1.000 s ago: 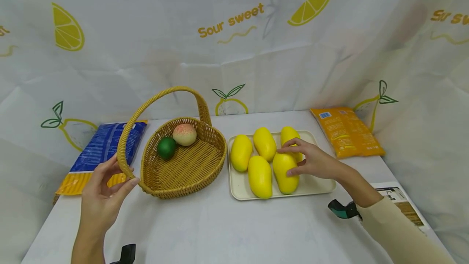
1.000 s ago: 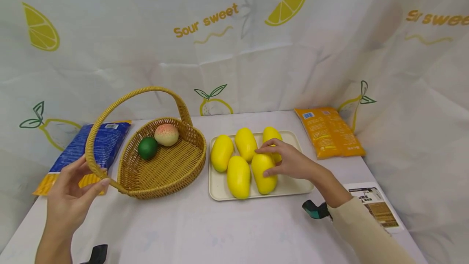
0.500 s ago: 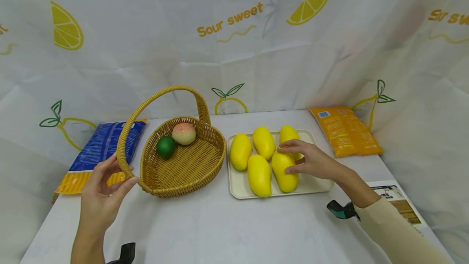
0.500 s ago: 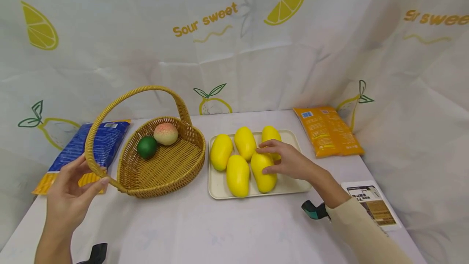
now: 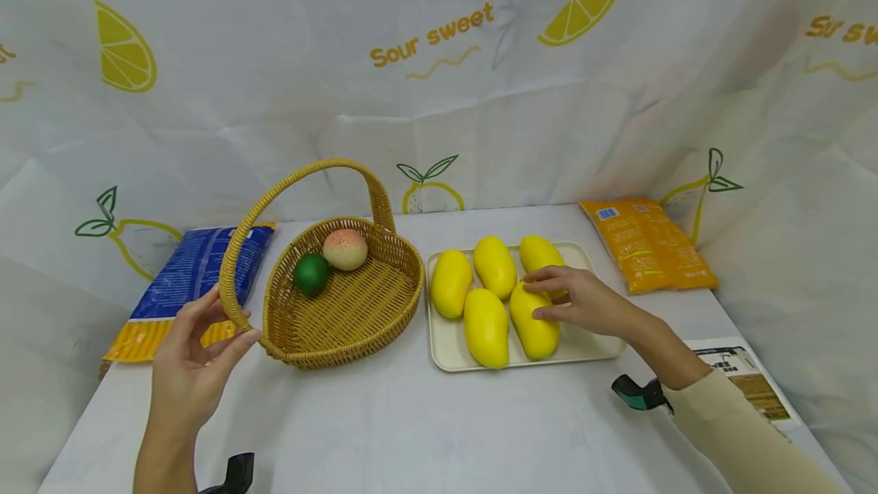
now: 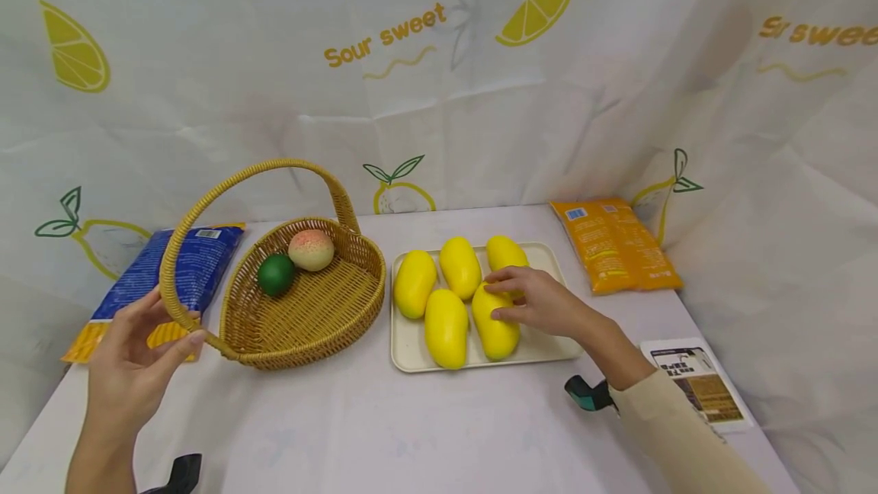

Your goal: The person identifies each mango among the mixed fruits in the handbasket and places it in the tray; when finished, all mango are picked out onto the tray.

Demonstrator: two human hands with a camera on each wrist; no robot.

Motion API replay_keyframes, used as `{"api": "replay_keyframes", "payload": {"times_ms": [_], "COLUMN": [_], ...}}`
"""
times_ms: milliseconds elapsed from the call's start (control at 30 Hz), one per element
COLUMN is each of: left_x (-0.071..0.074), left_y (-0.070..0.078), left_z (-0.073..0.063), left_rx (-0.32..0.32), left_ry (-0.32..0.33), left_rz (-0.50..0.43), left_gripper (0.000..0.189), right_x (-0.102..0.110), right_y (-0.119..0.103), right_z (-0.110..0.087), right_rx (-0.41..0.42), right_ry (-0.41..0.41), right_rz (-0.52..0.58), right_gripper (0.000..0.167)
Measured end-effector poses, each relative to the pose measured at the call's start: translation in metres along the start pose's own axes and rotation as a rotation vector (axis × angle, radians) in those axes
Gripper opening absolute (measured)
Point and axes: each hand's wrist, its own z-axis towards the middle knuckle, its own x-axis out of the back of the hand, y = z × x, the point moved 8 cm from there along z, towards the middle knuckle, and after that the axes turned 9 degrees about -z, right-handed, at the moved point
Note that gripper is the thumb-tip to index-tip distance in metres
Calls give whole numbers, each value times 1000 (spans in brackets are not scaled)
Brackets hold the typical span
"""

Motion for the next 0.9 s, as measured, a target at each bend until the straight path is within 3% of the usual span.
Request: {"api": "replay_keyframes", "payload": {"times_ms": [567,900], "left_x": [1,-1], "left_y": [0,1], "left_z": [0,-1], "left_rx": [18,9], "left_ry": [13,48], "left_rz": [15,31], "left_gripper": [82,79], "right_x": [-2,3], "right_y": [1,-3], "right_z": [0,-5], "right_rx": [-4,16], "right_ry": [22,99], "right_rz": [-24,-83], "right_gripper": [45,50]}}
